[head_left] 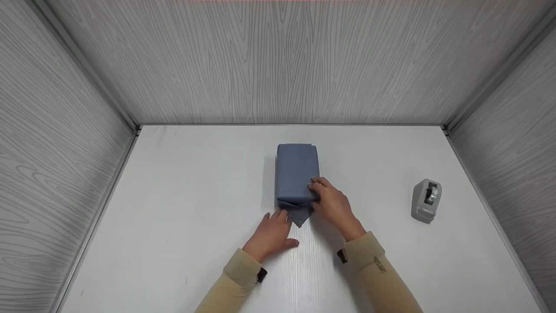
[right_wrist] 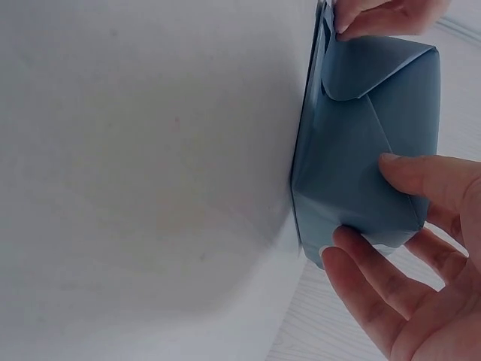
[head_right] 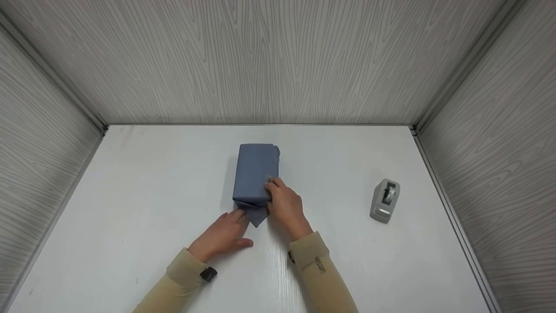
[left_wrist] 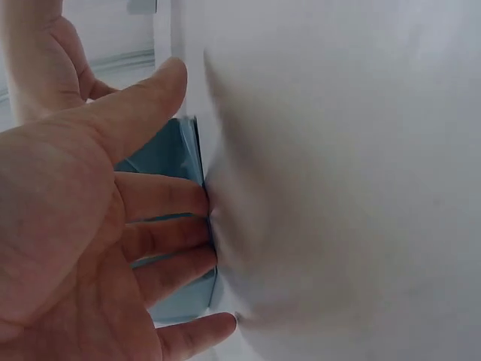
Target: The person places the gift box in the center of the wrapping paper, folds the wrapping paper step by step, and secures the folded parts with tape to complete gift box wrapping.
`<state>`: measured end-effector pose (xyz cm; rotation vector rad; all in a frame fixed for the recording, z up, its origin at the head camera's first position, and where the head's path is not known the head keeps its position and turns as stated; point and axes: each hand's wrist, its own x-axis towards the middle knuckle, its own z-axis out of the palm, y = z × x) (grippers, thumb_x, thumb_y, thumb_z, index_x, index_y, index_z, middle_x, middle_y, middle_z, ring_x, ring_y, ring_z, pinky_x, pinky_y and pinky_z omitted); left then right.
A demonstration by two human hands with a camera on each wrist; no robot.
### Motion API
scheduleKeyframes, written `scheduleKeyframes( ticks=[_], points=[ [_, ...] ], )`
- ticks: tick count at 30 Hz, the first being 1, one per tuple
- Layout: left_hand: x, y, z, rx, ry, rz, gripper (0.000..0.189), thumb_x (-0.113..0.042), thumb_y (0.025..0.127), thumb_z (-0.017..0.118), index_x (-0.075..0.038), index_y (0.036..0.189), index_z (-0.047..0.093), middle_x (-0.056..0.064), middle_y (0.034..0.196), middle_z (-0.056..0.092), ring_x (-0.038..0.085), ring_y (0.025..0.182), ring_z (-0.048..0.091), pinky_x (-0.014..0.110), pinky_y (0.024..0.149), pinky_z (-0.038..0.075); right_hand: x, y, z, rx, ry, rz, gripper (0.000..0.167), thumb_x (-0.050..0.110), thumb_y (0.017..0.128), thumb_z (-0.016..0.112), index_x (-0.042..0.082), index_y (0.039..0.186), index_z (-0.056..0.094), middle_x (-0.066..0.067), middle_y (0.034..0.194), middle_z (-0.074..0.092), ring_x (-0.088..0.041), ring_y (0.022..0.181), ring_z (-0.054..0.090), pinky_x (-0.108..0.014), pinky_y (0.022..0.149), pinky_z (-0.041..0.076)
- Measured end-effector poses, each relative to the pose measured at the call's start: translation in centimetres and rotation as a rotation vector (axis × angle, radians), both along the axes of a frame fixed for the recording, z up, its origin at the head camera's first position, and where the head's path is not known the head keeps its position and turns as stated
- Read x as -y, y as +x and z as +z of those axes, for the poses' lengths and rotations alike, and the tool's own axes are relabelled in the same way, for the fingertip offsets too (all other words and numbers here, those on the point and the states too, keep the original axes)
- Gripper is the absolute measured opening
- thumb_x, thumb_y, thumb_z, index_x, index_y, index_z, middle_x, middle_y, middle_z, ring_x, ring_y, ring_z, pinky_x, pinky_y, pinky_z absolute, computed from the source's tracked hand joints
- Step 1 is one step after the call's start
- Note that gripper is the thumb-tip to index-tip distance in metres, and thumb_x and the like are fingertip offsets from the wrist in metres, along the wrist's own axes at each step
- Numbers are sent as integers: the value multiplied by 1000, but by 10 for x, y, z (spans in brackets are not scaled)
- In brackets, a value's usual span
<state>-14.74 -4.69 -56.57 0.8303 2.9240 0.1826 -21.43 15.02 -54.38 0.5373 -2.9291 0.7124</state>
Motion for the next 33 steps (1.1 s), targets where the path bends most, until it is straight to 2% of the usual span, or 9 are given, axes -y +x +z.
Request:
scheduleKeyframes(
  ticks=[8, 15, 17, 22, 33],
  points=[
    [-9, 4, 6, -8, -42, -22, 61, -51, 84, 71, -5, 124, 67, 20, 127, 52, 33, 125, 47, 51, 98, 43, 0, 1, 1, -1, -6, 0, 47, 2, 76, 83, 9, 120, 67, -2, 139, 52, -30, 111, 63, -45, 83, 53],
    [-9, 3, 5, -115, -27, -60, 37, -43, 85, 74, -10, 100, 74, 10, 109, 61, 28, 108, 58, 46, 91, 48, -1, 2, 2, -25, 8, 10, 46, 2, 76, 83, 8, 120, 67, -4, 139, 53, -32, 105, 65, -45, 80, 54],
    [-9, 2, 5, -118, -11, -62, 34, -41, 84, 74, -10, 96, 74, 9, 106, 62, 28, 105, 59, 45, 90, 49, -1, 2, 1, -28, 8, 18, 46, 2, 76, 83, 7, 119, 67, -5, 138, 53, -31, 107, 64, -45, 82, 53],
    [-8, -1, 4, -104, -2, -55, 29, -39, 84, 75, -11, 93, 74, 9, 105, 63, 27, 99, 59, 43, 86, 50, -1, 5, 1, -30, 2, 38, 46, 2, 76, 83, 7, 119, 67, -7, 137, 54, -29, 111, 63, -43, 86, 52],
    [-10, -7, 0, -128, 20, -45, 23, -34, 86, 76, -12, 95, 75, 7, 106, 64, 25, 94, 59, 41, 77, 51, -1, 8, -1, -34, 0, 55, 46, 2, 76, 83, 7, 119, 68, -6, 137, 54, -28, 111, 63, -42, 86, 52]
  ],
)
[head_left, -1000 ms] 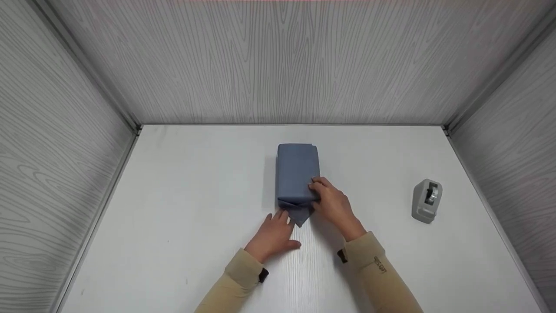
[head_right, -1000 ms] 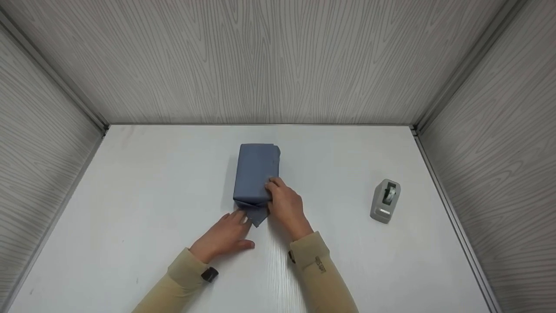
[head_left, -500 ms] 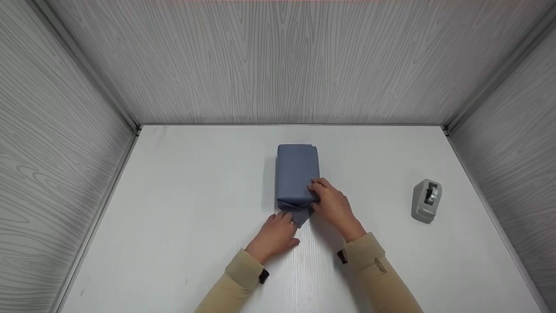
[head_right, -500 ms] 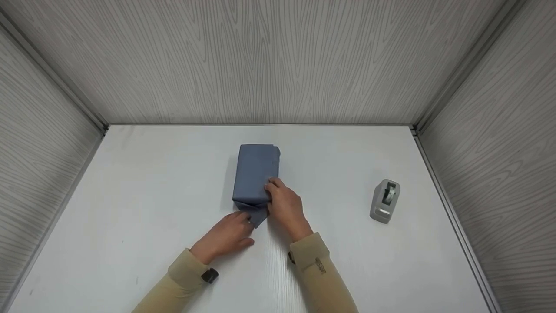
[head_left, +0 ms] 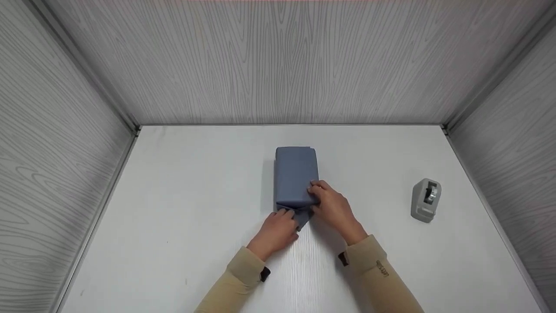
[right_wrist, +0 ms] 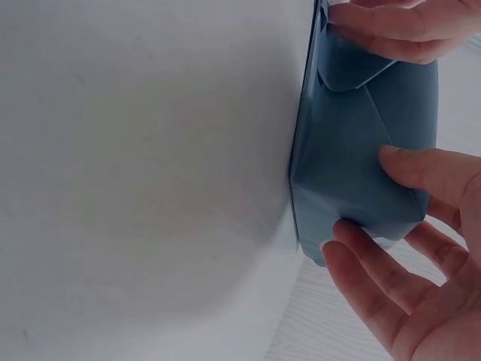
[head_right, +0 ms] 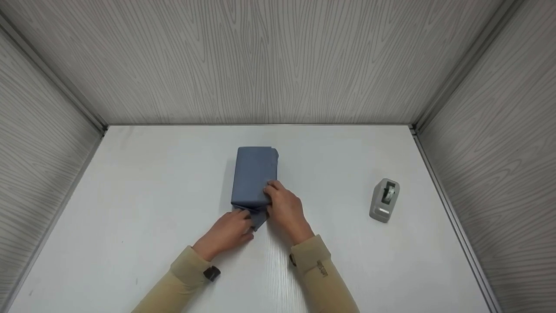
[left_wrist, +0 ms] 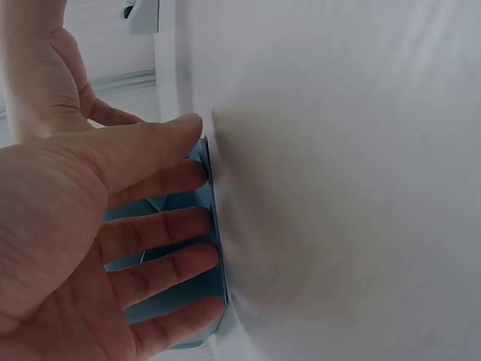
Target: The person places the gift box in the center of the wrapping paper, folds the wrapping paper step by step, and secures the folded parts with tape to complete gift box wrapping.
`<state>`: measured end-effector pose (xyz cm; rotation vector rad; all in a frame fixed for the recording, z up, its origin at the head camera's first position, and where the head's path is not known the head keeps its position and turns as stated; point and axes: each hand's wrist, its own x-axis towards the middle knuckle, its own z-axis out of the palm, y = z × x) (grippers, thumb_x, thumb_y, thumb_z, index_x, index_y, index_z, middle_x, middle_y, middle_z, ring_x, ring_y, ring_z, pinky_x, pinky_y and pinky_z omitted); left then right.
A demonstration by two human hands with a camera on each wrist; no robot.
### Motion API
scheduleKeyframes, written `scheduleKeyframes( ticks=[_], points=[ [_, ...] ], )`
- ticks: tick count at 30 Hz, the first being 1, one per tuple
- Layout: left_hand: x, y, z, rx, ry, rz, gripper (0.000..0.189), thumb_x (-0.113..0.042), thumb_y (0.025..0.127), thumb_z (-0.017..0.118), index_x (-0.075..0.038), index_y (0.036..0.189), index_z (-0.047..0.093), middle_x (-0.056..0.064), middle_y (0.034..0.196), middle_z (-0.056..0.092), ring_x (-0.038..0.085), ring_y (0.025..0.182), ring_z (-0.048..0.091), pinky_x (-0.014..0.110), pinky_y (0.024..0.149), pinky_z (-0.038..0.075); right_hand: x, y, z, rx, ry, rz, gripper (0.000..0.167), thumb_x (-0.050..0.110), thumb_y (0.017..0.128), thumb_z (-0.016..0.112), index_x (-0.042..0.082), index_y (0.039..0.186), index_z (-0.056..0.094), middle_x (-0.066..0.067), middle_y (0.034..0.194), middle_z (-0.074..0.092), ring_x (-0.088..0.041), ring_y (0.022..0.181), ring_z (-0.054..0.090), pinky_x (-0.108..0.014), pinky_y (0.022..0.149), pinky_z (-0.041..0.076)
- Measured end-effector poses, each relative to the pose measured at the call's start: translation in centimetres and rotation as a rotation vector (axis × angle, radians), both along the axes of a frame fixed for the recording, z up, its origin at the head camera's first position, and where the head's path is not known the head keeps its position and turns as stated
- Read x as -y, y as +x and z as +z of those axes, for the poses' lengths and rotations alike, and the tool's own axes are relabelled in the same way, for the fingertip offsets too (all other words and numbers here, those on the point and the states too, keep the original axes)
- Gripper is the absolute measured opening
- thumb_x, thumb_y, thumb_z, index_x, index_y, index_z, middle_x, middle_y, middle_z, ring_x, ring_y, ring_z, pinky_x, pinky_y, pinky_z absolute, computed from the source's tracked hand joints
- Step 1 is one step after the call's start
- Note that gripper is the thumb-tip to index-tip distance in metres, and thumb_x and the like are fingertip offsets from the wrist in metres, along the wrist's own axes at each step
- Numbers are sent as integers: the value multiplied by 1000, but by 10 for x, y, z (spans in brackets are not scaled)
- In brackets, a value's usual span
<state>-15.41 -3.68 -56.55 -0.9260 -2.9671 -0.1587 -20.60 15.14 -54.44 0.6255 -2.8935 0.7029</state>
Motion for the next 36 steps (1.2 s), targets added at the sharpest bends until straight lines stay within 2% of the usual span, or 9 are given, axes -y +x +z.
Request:
scheduleKeyframes(
  ticks=[6, 14, 21, 25, 31, 36],
  points=[
    [-3, -4, 0, -41, 3, 18, 21, -33, 87, 74, -13, 94, 74, 7, 102, 65, 25, 94, 61, 41, 75, 52, 0, 0, 1, -11, -20, 5, 46, 0, 75, 83, 8, 118, 68, -6, 137, 54, -28, 112, 62, -42, 86, 52],
    [-8, -10, -3, -28, -6, 40, 20, -34, 87, 74, -15, 92, 73, 6, 100, 64, 26, 93, 60, 44, 78, 51, 0, 0, 1, -20, -24, 12, 45, 2, 76, 84, 8, 118, 67, -5, 136, 54, -28, 109, 63, -42, 83, 53],
    [-8, -11, -4, -37, -19, 35, 21, -35, 86, 75, -16, 95, 74, 5, 101, 64, 25, 94, 60, 43, 80, 51, 0, 0, 1, -9, -22, 6, 46, 2, 76, 84, 9, 119, 67, -5, 137, 53, -29, 111, 63, -43, 86, 52],
    [-7, -9, -3, -76, -19, 26, 20, -33, 87, 74, -16, 97, 74, 5, 100, 65, 24, 92, 61, 43, 78, 51, 0, 1, 1, 1, -25, 5, 47, 2, 76, 84, 8, 119, 67, -5, 137, 53, -29, 111, 62, -43, 86, 52],
    [-5, -4, -1, -148, 43, -2, 14, -26, 88, 74, -14, 94, 74, 4, 90, 65, 22, 78, 65, 37, 65, 53, -1, 1, 1, 0, -24, 7, 46, 2, 76, 84, 8, 119, 67, -6, 137, 53, -30, 111, 62, -43, 86, 52],
    [-5, -4, -1, -119, 141, -16, 5, -15, 90, 70, -10, 89, 71, 6, 85, 62, 21, 67, 64, 34, 57, 52, -1, 1, 0, -3, -32, 8, 46, 3, 76, 83, 8, 119, 67, -5, 138, 53, -30, 111, 63, -43, 85, 52]
  ],
)
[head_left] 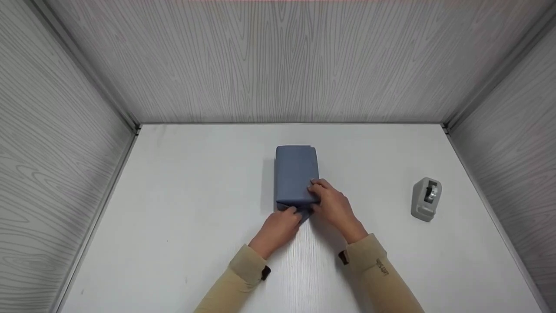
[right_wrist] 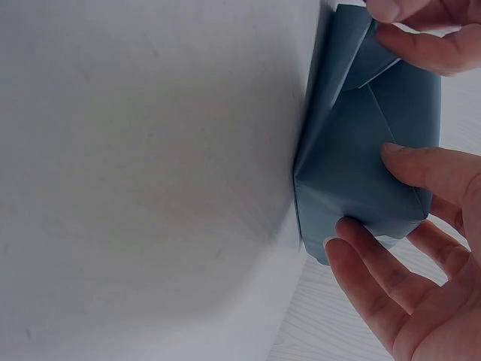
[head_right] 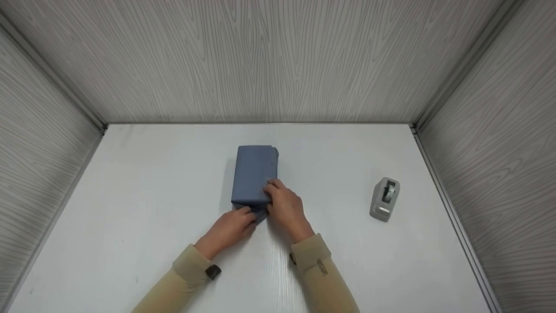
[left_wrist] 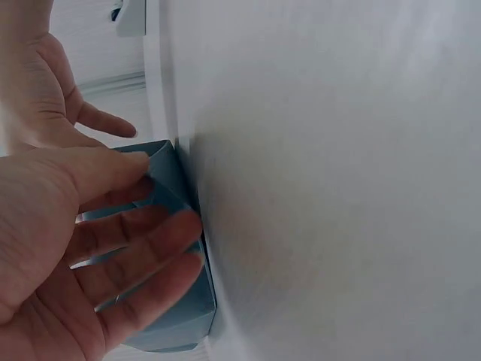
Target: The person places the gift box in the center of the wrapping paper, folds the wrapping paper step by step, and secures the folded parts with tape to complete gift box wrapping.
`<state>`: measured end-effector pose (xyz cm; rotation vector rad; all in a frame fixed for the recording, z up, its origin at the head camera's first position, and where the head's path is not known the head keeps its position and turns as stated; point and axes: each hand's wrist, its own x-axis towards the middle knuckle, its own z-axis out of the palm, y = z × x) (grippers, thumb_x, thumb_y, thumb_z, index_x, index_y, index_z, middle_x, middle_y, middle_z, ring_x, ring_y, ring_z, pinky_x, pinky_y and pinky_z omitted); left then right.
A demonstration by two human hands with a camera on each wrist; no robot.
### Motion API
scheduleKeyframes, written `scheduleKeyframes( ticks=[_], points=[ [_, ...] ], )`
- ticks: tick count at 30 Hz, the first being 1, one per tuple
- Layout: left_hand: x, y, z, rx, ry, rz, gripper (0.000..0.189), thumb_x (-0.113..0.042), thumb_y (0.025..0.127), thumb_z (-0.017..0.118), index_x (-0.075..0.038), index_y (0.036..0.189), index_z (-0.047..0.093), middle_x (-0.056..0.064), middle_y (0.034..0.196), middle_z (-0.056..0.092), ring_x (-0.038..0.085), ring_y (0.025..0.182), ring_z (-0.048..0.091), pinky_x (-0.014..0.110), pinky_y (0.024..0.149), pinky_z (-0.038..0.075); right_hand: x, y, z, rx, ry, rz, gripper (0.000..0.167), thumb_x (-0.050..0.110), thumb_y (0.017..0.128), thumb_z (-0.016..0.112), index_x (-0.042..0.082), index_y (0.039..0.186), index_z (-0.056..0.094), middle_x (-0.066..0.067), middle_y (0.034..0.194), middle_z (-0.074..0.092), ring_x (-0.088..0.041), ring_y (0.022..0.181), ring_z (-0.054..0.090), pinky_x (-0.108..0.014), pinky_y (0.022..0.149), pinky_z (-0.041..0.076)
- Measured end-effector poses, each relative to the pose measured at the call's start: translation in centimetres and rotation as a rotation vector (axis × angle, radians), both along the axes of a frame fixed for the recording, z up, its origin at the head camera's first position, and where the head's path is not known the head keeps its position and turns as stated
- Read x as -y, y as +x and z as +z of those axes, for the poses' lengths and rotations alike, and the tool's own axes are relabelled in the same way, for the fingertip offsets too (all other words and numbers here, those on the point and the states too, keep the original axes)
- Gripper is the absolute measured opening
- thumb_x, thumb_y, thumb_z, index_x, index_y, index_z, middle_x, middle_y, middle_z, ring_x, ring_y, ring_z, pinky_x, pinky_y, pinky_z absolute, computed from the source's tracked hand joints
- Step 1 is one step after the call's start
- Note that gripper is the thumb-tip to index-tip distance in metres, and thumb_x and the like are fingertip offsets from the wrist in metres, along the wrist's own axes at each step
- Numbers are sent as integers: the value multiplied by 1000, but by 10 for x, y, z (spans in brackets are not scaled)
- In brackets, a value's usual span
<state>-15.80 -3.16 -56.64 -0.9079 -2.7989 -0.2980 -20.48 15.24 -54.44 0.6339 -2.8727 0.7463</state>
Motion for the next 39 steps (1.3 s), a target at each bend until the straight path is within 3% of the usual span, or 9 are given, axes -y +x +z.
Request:
scheduleKeyframes(
  ticks=[6, 16, 22, 28, 33, 39],
  points=[
    [-1, -2, 2, 42, 39, 7, 11, -13, 96, 63, -7, 90, 69, 6, 84, 62, 20, 69, 66, 32, 58, 53, 0, 0, -1, -8, 2, -5, 46, 2, 75, 84, 7, 118, 68, -5, 137, 54, -29, 110, 63, -42, 83, 53],
    [1, -7, 5, -58, 79, -14, 12, -15, 93, 69, -7, 84, 70, 5, 83, 62, 19, 65, 65, 32, 58, 52, 1, -1, 0, -7, -7, -2, 46, 0, 75, 84, 6, 118, 68, -6, 137, 54, -30, 109, 63, -43, 84, 53],
    [1, -12, 5, -214, 5, -25, 13, -18, 92, 69, -12, 82, 74, 2, 81, 63, 17, 67, 64, 32, 59, 52, 0, -1, -1, 0, -17, -2, 46, 1, 75, 84, 6, 118, 68, -7, 137, 54, -30, 110, 63, -43, 84, 52],
    [1, -20, 10, -325, -14, -20, 16, -18, 94, 66, -14, 84, 78, 5, 99, 64, 23, 92, 60, 39, 81, 49, -1, -2, -1, 5, -3, -2, 46, 3, 77, 83, 6, 120, 68, -7, 137, 54, -29, 112, 62, -43, 86, 52],
    [2, -27, 12, -314, -59, -19, 14, -15, 95, 65, -16, 89, 78, 7, 115, 62, 25, 108, 57, 42, 95, 45, -2, -2, -1, 2, -1, 23, 45, 3, 77, 83, 6, 120, 67, -8, 137, 53, -30, 112, 62, -43, 84, 53],
    [2, -34, 12, -299, -63, -2, 12, -14, 94, 66, -16, 92, 77, 6, 111, 64, 24, 103, 60, 40, 85, 52, -5, -2, -2, -12, -3, 51, 46, 3, 77, 83, 6, 120, 66, -9, 137, 53, -30, 109, 63, -42, 82, 53]
  ],
)
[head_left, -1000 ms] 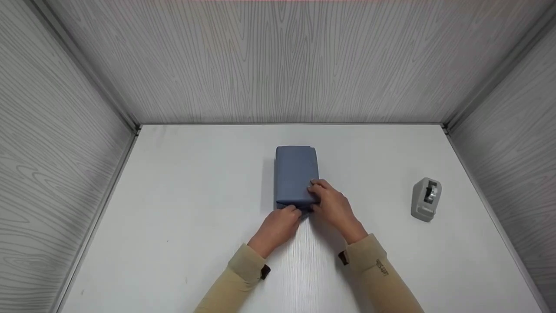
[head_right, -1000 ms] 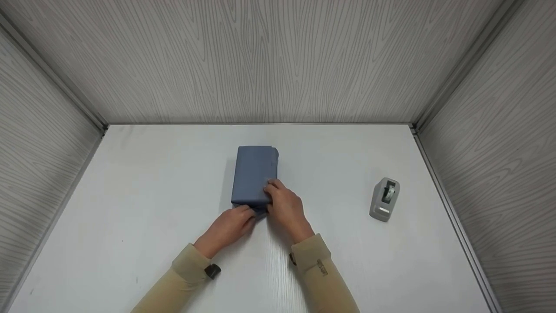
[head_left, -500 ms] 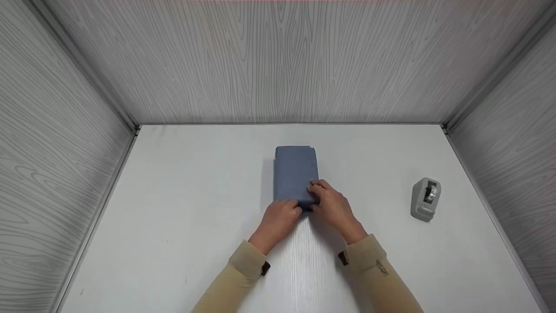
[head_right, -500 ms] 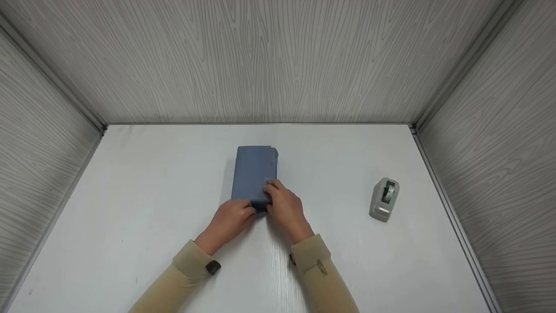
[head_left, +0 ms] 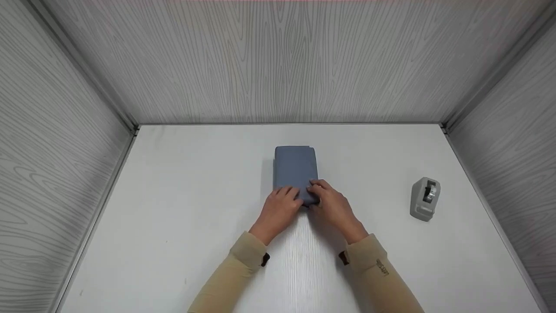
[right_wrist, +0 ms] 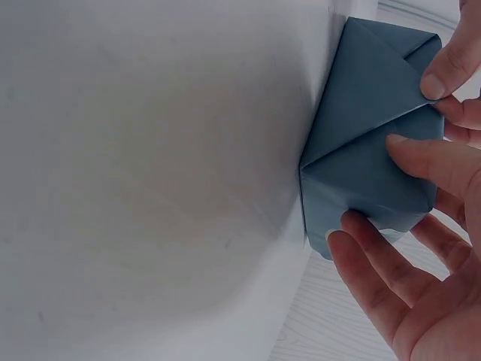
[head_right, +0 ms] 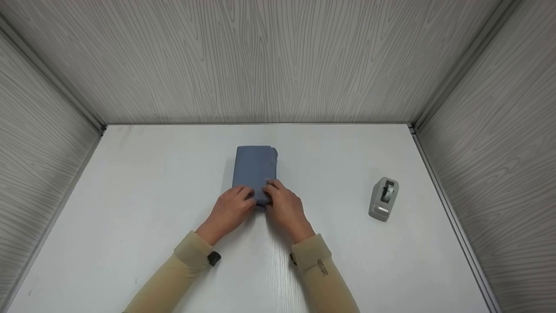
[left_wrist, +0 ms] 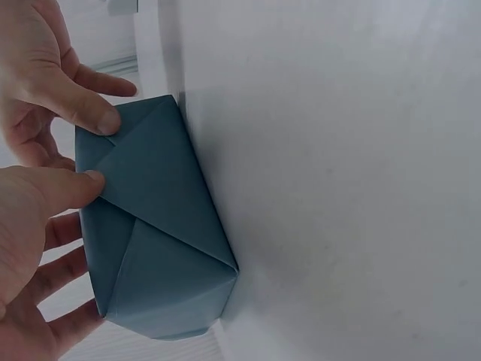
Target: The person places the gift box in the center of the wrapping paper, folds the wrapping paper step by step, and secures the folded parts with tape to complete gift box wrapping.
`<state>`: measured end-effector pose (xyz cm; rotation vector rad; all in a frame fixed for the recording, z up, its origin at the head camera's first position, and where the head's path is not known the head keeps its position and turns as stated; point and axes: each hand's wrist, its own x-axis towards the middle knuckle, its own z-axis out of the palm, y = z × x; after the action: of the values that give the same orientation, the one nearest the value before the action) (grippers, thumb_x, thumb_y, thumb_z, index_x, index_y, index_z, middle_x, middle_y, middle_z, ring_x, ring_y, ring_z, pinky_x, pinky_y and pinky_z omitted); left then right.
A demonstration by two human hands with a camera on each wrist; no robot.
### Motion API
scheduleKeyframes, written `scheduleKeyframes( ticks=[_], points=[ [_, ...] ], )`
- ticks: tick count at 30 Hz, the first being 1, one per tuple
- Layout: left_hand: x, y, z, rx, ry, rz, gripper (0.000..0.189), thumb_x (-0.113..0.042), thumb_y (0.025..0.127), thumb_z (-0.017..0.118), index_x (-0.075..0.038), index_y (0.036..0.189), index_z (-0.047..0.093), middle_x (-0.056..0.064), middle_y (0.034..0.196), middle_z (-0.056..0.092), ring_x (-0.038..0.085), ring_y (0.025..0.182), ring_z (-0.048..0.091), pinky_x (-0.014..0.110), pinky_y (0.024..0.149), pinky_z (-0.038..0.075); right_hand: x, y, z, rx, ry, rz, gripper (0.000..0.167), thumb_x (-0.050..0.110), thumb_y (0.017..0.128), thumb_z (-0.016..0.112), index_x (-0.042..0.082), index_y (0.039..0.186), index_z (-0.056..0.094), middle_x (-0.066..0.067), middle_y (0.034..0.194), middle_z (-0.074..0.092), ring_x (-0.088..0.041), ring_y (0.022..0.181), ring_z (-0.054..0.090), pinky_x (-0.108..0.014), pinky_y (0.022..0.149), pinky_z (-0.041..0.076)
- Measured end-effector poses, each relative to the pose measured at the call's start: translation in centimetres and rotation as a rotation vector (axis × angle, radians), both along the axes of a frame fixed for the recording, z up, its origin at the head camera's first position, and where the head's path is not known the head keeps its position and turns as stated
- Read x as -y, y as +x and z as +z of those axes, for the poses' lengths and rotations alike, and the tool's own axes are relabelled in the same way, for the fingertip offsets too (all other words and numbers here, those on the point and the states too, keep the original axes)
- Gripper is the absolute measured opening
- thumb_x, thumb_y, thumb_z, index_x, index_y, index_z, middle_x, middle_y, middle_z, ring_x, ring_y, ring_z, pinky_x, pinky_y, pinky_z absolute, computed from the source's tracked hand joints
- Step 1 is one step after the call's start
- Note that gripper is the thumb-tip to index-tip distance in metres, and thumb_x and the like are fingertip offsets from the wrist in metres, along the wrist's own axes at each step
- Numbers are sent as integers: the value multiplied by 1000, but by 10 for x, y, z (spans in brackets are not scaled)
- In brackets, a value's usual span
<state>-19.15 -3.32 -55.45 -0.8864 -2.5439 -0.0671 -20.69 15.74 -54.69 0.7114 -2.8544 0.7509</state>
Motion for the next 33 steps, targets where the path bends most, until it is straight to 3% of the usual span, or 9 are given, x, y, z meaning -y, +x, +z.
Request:
scheduleKeyframes(
  ticks=[6, 12, 16, 19, 21, 26, 33],
  points=[
    [-1, 1, -1, 5, 15, 17, 10, -12, 94, 66, -15, 94, 76, 6, 112, 63, 24, 106, 60, 38, 70, 57, 3, -1, -2, -31, 36, 5, 53, 9, 73, 87, 5, 121, 63, -12, 133, 53, -32, 107, 63, -45, 82, 53],
    [-4, 2, -1, 18, 14, 27, 6, -15, 92, 69, -15, 94, 74, 4, 110, 62, 22, 104, 60, 36, 66, 57, 12, -4, -4, -91, 99, -21, 54, 21, 73, 89, 5, 113, 57, -12, 114, 52, -29, 86, 61, -46, 67, 54],
    [-2, 2, 1, 53, 90, 22, 6, -13, 90, 71, -13, 96, 72, 5, 110, 63, 21, 101, 62, 34, 66, 57, 13, -6, -4, -106, 108, -29, 49, 22, 76, 86, 5, 108, 54, -11, 106, 48, -26, 76, 57, -43, 61, 51],
    [4, 1, 1, 106, 177, 21, 20, -14, 87, 75, -10, 106, 69, 7, 113, 62, 22, 102, 62, 34, 72, 56, 13, -7, -4, -105, 102, -33, 47, 21, 77, 86, 6, 105, 53, -10, 104, 47, -25, 76, 56, -41, 62, 51],
    [10, 0, 0, 151, 206, 32, 34, -15, 85, 78, -9, 115, 67, 8, 120, 60, 24, 109, 59, 35, 83, 53, 13, -7, -4, -104, 97, -32, 46, 20, 76, 87, 6, 104, 53, -10, 104, 47, -25, 76, 56, -42, 63, 51],
    [23, -3, -1, 229, 172, 58, 55, -12, 77, 84, -11, 128, 62, 11, 135, 54, 28, 128, 48, 39, 105, 39, 13, -6, -4, -95, 97, -34, 48, 18, 74, 88, 7, 104, 53, -8, 103, 47, -25, 76, 57, -42, 66, 51],
    [30, -8, 0, 244, 191, 43, 51, -7, 77, 84, -15, 124, 67, 7, 132, 57, 26, 124, 51, 38, 102, 42, 12, -6, -6, -91, 68, -21, 45, 18, 75, 87, 9, 101, 52, -6, 102, 48, -23, 75, 55, -42, 65, 49]
  ],
)
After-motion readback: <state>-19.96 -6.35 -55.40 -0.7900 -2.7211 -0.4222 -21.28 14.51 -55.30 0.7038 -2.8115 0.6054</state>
